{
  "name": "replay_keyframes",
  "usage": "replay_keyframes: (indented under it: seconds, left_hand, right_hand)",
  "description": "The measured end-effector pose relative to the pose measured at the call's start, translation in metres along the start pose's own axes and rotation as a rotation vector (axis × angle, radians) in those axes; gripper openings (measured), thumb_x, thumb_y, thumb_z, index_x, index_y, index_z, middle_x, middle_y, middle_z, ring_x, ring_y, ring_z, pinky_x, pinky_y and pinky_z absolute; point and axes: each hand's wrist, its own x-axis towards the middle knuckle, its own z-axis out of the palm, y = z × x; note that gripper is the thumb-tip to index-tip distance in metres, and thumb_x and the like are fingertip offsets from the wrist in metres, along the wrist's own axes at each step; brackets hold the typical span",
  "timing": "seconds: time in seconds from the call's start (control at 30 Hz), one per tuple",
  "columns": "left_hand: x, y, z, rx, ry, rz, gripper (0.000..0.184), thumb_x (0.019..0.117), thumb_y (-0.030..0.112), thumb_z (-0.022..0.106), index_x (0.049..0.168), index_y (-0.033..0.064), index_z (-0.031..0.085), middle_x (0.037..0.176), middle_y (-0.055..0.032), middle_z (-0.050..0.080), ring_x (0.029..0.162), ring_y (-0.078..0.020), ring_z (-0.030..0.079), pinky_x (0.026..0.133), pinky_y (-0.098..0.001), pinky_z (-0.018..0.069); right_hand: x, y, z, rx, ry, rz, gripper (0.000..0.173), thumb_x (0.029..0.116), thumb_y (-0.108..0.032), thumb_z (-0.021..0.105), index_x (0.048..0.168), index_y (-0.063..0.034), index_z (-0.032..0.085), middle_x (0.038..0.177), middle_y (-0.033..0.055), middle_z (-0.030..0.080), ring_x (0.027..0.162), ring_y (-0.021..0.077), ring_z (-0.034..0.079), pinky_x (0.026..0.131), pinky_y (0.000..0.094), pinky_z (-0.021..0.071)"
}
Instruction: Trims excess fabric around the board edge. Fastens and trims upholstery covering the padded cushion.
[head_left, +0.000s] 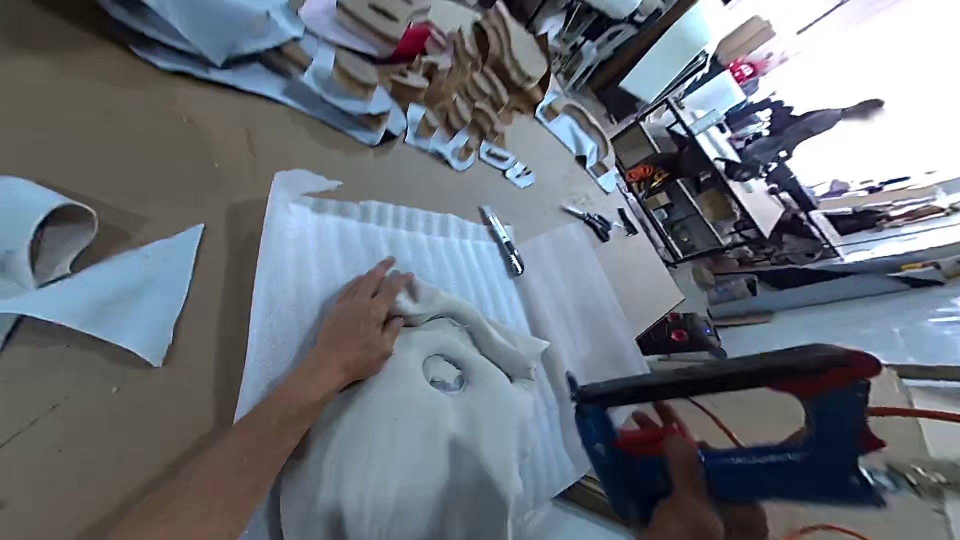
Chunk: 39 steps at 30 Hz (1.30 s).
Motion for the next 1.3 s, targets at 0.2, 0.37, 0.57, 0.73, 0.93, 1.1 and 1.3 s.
replay_keyframes:
  seconds: [0.2,0.37,0.57,0.73,0.93,1.1,1.3]
  left_hand:
    - [-0.031,0.052,-0.001,0.208,0.176,-0.446,0.066,0.095,0.036,0.065,0.151,0.008,0.045,0.136,-0.0209,0.06,0.119,-0.0438,0.061,0.093,-0.0644,0.051]
    - [-0.019,0.066,0.012,0.308,0.094,-0.765,0.071,0.0939,0.044,0.068,0.152,0.0097,0.046,0.141,-0.022,0.057,0.13,-0.0453,0.053,0.1,-0.0659,0.0457]
    - [-0.038,0.106,0.009,0.42,0.242,-0.686,0.056,0.0941,0.036,0.069,0.139,0.0047,0.058,0.141,-0.0228,0.057,0.126,-0.0444,0.057,0.1,-0.067,0.0447]
    - [-0.048,0.14,0.052,0.431,0.002,-0.548,0.038,0.0868,0.04,0.072,0.119,0.0198,0.074,0.148,-0.007,0.055,0.144,-0.0306,0.043,0.116,-0.0604,0.0317]
    - [-0.073,0.113,0.019,0.397,0.269,-0.868,0.075,0.0899,0.048,0.069,0.15,0.0099,0.048,0.154,-0.0197,0.046,0.139,-0.0434,0.047,0.107,-0.0675,0.039]
    - [-0.056,0.104,0.004,0.178,0.122,-0.961,0.07,0.0956,0.053,0.063,0.148,0.0085,0.05,0.14,-0.0226,0.057,0.129,-0.0436,0.054,0.1,-0.0643,0.046]
    - [-0.034,0.083,-0.021,-0.014,-0.032,-0.966,0.079,0.0905,0.061,0.068,0.147,0.0086,0.05,0.137,-0.0245,0.059,0.122,-0.0427,0.06,0.101,-0.0629,0.0476]
  right_hand:
    - [0.175,0.137,-0.004,0.271,0.23,0.39,0.048,0.1066,-0.051,0.047,0.127,-0.008,0.055,0.098,0.0045,0.066,0.087,0.0148,0.068,0.079,0.0404,0.0598]
    - [0.252,0.242,0.022,0.274,0.267,0.684,0.072,0.1016,-0.051,0.057,0.149,0.0002,0.04,0.133,0.0226,0.059,0.116,0.0318,0.063,0.096,0.0527,0.0549]
    - [0.26,0.199,-0.021,-0.433,-0.415,0.417,0.052,0.106,-0.039,0.053,0.124,0.0091,0.062,0.106,0.0241,0.072,0.089,0.0327,0.073,0.08,0.0528,0.0594]
    - [0.217,0.124,0.101,-0.512,-0.766,-0.254,0.035,0.1037,-0.03,0.057,0.119,-0.0009,0.069,0.11,0.0236,0.07,0.103,0.0428,0.068,0.088,0.0662,0.0523]
    - [0.221,0.139,0.218,-0.669,-0.828,-0.166,0.06,0.0911,-0.032,0.072,0.14,-0.0007,0.057,0.138,0.0321,0.054,0.128,0.0533,0.051,0.094,0.0716,0.047]
    - [0.263,0.131,0.219,-0.862,-0.959,-0.088,0.04,0.0904,-0.038,0.07,0.093,0.0026,0.07,0.097,0.0283,0.068,0.098,0.048,0.066,0.078,0.0699,0.0494]
    - [0.169,0.077,0.112,-0.065,-0.691,0.289,0.029,0.1059,-0.024,0.053,0.122,0.0007,0.057,0.086,0.0142,0.064,0.063,0.023,0.064,0.059,0.0433,0.0573]
